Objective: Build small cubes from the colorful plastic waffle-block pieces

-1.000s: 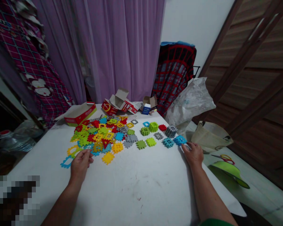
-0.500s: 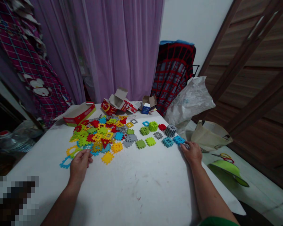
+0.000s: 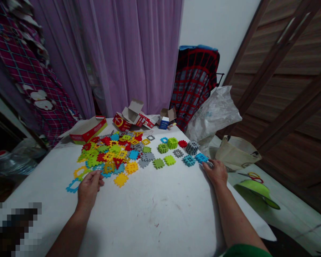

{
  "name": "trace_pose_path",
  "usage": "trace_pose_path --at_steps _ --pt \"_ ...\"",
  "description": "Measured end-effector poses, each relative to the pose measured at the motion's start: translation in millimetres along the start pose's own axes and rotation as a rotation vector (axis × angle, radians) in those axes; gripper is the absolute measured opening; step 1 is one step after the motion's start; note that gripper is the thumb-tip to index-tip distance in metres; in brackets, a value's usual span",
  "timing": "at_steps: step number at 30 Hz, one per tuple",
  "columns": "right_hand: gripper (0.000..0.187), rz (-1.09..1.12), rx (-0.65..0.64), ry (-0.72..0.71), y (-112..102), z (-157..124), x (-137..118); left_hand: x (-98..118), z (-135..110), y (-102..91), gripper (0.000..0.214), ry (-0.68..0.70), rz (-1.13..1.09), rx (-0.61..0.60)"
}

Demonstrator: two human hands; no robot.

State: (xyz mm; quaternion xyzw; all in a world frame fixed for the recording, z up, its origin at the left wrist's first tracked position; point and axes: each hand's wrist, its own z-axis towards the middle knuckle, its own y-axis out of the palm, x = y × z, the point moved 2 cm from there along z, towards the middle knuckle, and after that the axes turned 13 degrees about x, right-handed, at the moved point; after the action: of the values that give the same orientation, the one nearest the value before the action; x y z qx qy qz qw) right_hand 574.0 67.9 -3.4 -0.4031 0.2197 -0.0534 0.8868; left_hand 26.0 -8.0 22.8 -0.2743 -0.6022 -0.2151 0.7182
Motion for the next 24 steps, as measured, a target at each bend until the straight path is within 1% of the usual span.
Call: trace_pose_path --at_steps 3,6,13,18,20,24 --pt "0.058 -0.078 -0.022 0.002 1.0 -0.8 -0.7 -1.1 0.3 -0.2 0.049 0.003 -0.009 0.001" --pt "0.060 -0.139 -0.076 0.011 2.4 -0.1 -2.1 -1.4 0.5 0.1 0.049 0.015 -0.011 0.001" --pt "0.063 -0.162 -0.169 0.069 2.2 4.2 -6.6 2.1 -0.6 0.1 0.047 0.011 0.008 -0.008" --pt "0.065 -0.168 -0.220 0.093 1.1 5.2 -9.7 -1.3 0.7 0.8 0.050 0.023 0.017 0.004" --pt "0.064 -0.174 -0.218 0.090 0.7 4.5 -10.1 -3.9 2.0 1.3 0.052 0.046 0.028 0.004" --pt "0.059 -0.182 -0.164 0.035 -0.9 1.1 -11.4 -7.7 3.4 1.7 0.054 0.064 0.043 -0.001"
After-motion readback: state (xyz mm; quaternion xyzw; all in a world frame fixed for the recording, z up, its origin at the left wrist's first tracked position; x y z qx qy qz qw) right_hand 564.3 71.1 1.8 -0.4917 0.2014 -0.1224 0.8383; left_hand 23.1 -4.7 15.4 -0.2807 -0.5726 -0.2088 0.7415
